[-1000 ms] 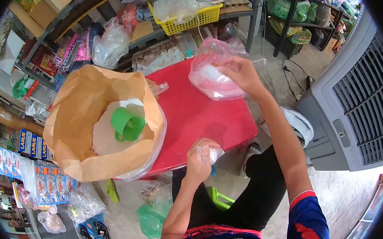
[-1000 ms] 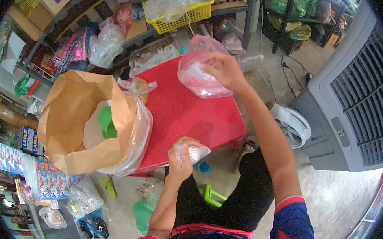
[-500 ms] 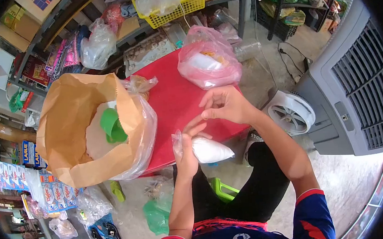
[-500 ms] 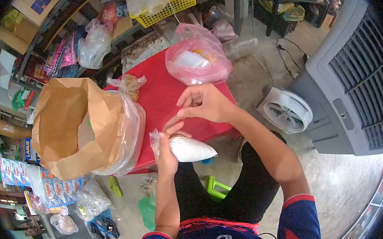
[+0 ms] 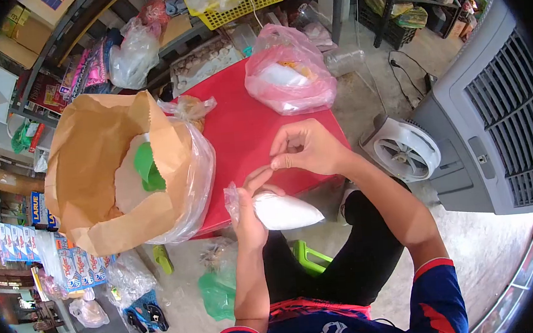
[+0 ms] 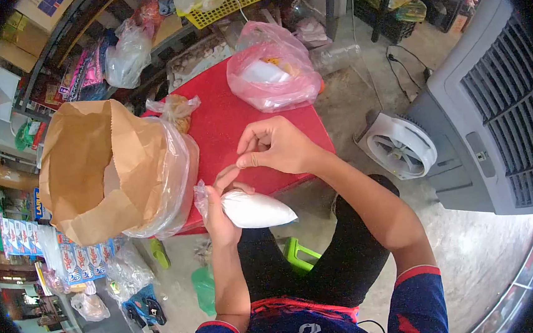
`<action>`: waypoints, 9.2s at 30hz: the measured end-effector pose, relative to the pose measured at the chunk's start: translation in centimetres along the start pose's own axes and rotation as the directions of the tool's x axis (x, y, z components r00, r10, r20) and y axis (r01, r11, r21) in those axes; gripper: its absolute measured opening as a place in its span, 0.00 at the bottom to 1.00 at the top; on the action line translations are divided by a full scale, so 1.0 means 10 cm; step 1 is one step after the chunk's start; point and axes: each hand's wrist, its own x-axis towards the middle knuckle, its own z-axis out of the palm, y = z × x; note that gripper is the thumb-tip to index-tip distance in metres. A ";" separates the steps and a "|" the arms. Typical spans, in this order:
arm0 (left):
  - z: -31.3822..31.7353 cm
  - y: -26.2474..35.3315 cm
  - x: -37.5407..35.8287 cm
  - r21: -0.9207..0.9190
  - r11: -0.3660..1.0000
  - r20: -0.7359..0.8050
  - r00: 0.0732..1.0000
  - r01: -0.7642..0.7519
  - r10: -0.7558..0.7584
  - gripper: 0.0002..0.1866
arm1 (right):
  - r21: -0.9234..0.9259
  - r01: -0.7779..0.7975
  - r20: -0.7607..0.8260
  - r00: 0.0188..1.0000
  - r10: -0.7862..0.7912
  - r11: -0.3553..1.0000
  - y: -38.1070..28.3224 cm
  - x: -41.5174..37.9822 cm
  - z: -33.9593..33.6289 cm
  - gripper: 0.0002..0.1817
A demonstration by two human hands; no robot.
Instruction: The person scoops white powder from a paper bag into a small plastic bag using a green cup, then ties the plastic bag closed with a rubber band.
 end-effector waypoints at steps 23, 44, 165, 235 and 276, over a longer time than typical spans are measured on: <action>-0.04 0.42 -0.09 -0.391 0.902 0.512 0.858 0.185 0.046 0.39 | -0.132 -0.011 0.304 0.951 0.051 0.991 -0.30 -0.11 0.04 0.10; 0.00 0.30 0.20 0.069 0.998 0.199 0.980 0.009 -0.023 0.27 | 0.315 0.163 0.148 0.965 -0.218 0.935 -0.23 -0.11 0.17 0.16; 0.27 0.41 0.85 0.764 0.571 0.227 0.953 -0.301 0.198 0.20 | -0.117 0.013 -0.246 0.968 -0.042 0.993 0.12 -0.07 0.00 0.08; 0.24 0.41 0.64 0.295 0.954 -0.151 0.988 0.044 0.002 0.09 | -0.579 0.090 -0.143 0.967 -0.209 0.810 -0.10 -0.08 0.08 0.14; 0.05 0.30 1.12 0.249 0.876 0.429 0.858 -0.413 0.283 0.39 | 0.188 -0.095 -0.271 0.952 0.145 0.978 0.05 0.01 -0.29 0.08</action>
